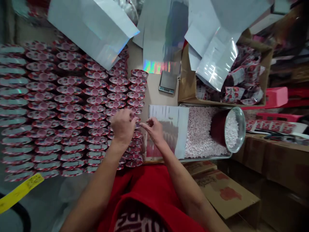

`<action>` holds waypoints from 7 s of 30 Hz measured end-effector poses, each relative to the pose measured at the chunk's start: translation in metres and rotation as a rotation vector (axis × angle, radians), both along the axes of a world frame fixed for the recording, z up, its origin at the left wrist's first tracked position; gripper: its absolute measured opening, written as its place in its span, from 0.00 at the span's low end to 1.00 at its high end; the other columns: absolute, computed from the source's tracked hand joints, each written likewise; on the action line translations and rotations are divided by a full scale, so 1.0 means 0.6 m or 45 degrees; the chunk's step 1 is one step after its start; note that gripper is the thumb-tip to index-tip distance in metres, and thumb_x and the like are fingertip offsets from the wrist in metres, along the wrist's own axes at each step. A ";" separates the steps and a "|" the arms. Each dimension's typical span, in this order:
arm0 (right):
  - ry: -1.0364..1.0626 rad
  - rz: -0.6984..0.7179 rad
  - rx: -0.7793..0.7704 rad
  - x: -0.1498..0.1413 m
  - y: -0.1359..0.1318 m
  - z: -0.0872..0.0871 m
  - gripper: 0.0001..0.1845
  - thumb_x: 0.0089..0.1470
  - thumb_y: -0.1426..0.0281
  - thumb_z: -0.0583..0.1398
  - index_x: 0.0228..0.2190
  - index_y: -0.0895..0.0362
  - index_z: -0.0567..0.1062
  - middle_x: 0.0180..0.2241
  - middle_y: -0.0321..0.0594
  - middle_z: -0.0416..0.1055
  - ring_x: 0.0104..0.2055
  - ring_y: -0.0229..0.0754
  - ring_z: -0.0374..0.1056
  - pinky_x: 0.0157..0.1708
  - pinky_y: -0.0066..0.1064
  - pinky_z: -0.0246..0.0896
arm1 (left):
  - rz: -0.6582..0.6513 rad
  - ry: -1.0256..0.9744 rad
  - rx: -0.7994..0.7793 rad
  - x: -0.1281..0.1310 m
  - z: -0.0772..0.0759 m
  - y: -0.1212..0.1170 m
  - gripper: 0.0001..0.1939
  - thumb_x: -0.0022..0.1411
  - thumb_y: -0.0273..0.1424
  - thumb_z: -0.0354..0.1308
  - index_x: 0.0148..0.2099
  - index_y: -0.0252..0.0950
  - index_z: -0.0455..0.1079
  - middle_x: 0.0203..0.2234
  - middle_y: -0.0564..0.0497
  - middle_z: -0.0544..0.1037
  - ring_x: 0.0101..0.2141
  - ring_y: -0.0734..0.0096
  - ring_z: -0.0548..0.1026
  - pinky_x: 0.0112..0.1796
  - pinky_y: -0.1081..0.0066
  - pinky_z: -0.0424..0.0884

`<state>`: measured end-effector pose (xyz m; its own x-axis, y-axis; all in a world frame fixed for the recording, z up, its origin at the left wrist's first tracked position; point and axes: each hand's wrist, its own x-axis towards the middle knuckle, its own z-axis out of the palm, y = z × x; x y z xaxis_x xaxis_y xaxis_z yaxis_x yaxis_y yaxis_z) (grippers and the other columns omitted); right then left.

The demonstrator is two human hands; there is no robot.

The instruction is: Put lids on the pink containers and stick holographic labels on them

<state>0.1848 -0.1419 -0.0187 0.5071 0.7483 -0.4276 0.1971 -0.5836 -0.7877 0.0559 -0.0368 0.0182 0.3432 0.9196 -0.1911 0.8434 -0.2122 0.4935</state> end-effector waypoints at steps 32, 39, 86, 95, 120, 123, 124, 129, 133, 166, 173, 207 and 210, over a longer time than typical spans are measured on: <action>-0.926 0.551 0.095 0.217 -0.108 -0.018 0.21 0.69 0.68 0.54 0.58 0.57 0.77 0.52 0.52 0.77 0.58 0.55 0.63 0.59 0.45 0.55 | -0.480 -0.073 -0.414 0.276 -0.105 0.012 0.14 0.67 0.33 0.57 0.45 0.35 0.84 0.39 0.43 0.86 0.38 0.62 0.76 0.42 0.67 0.68; -1.065 0.493 0.071 0.228 -0.074 -0.009 0.26 0.71 0.64 0.53 0.65 0.55 0.71 0.55 0.55 0.71 0.55 0.59 0.61 0.53 0.47 0.55 | -0.516 0.071 -0.249 0.276 -0.054 -0.015 0.16 0.71 0.35 0.54 0.48 0.38 0.84 0.45 0.40 0.85 0.45 0.56 0.79 0.44 0.64 0.68; 0.725 -0.327 -0.079 -0.031 -0.149 0.174 0.21 0.42 0.52 0.76 0.28 0.55 0.81 0.26 0.34 0.74 0.26 0.37 0.63 0.30 0.31 0.61 | 0.936 -1.288 -1.393 -0.086 0.052 -0.191 0.24 0.41 0.43 0.81 0.35 0.33 0.78 0.27 0.49 0.81 0.28 0.70 0.80 0.33 0.72 0.76; 0.487 -0.299 -0.125 -0.199 -0.118 0.087 0.22 0.44 0.50 0.72 0.29 0.57 0.84 0.26 0.39 0.80 0.26 0.43 0.70 0.28 0.34 0.66 | 0.911 -0.838 -0.602 -0.245 0.025 -0.219 0.11 0.59 0.40 0.70 0.35 0.38 0.81 0.27 0.52 0.79 0.29 0.70 0.74 0.35 0.69 0.71; -0.399 -0.087 -0.428 -0.236 -0.011 0.004 0.17 0.51 0.51 0.67 0.28 0.51 0.79 0.29 0.38 0.79 0.34 0.48 0.72 0.36 0.34 0.58 | 0.447 -0.086 -0.022 -0.238 -0.064 -0.103 0.05 0.65 0.36 0.65 0.38 0.42 0.78 0.47 0.42 0.76 0.53 0.48 0.69 0.55 0.52 0.62; -0.436 -0.092 -0.495 -0.224 -0.002 0.001 0.20 0.44 0.51 0.72 0.27 0.51 0.74 0.29 0.39 0.78 0.33 0.48 0.71 0.35 0.34 0.57 | 0.556 -0.084 -0.029 -0.232 -0.063 -0.095 0.08 0.63 0.35 0.67 0.42 0.40 0.74 0.49 0.41 0.74 0.54 0.47 0.69 0.56 0.52 0.63; -0.414 -0.075 -0.498 -0.220 0.000 -0.001 0.21 0.43 0.51 0.72 0.26 0.51 0.73 0.29 0.38 0.78 0.33 0.47 0.71 0.35 0.34 0.57 | 0.615 -0.078 -0.031 -0.231 -0.061 -0.088 0.12 0.60 0.35 0.70 0.44 0.40 0.72 0.50 0.40 0.73 0.55 0.47 0.69 0.56 0.52 0.63; -0.192 -0.133 -0.356 -0.204 -0.003 0.005 0.22 0.43 0.51 0.71 0.23 0.50 0.69 0.23 0.36 0.73 0.30 0.46 0.69 0.32 0.34 0.58 | 0.613 -0.222 -0.142 -0.241 -0.040 -0.061 0.11 0.59 0.29 0.70 0.41 0.40 0.70 0.43 0.45 0.77 0.49 0.53 0.73 0.55 0.56 0.66; -0.081 -0.211 -0.144 -0.205 -0.002 0.024 0.25 0.43 0.45 0.69 0.22 0.50 0.68 0.22 0.35 0.71 0.29 0.44 0.67 0.30 0.33 0.58 | 0.663 -0.635 -0.400 -0.267 -0.009 -0.099 0.07 0.65 0.37 0.65 0.42 0.40 0.76 0.39 0.47 0.81 0.42 0.61 0.78 0.48 0.64 0.71; -0.255 -0.287 -0.119 -0.209 0.051 -0.007 0.15 0.43 0.65 0.69 0.32 0.52 0.70 0.27 0.32 0.75 0.31 0.43 0.72 0.37 0.34 0.64 | 0.316 -0.020 0.008 -0.211 -0.057 -0.021 0.04 0.61 0.34 0.68 0.34 0.42 0.78 0.46 0.43 0.74 0.53 0.47 0.69 0.51 0.51 0.66; -0.444 -0.134 -0.266 -0.206 0.054 0.003 0.18 0.49 0.61 0.69 0.39 0.51 0.70 0.31 0.33 0.75 0.34 0.45 0.72 0.37 0.33 0.59 | 0.369 0.012 -0.030 -0.209 -0.053 -0.012 0.08 0.59 0.35 0.69 0.36 0.41 0.73 0.47 0.40 0.73 0.53 0.42 0.69 0.53 0.47 0.67; -1.109 0.410 -0.023 0.250 -0.063 -0.021 0.25 0.70 0.70 0.51 0.64 0.60 0.73 0.62 0.53 0.71 0.62 0.57 0.61 0.65 0.49 0.53 | -0.709 -0.210 -0.285 0.301 -0.127 0.013 0.13 0.68 0.31 0.56 0.45 0.39 0.83 0.41 0.45 0.84 0.43 0.61 0.78 0.47 0.67 0.70; -1.137 0.485 -0.024 0.241 -0.074 -0.031 0.26 0.71 0.70 0.50 0.66 0.60 0.70 0.65 0.52 0.69 0.65 0.57 0.60 0.65 0.47 0.51 | -0.631 -0.214 -0.354 0.296 -0.127 0.010 0.12 0.67 0.32 0.57 0.44 0.39 0.82 0.40 0.46 0.85 0.41 0.62 0.78 0.44 0.68 0.69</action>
<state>0.3295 -0.1864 -0.0374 0.3757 0.9266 -0.0160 0.8964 -0.3677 -0.2475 0.2335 -0.0306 -0.0577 0.7655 0.5650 -0.3079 0.5822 -0.4044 0.7053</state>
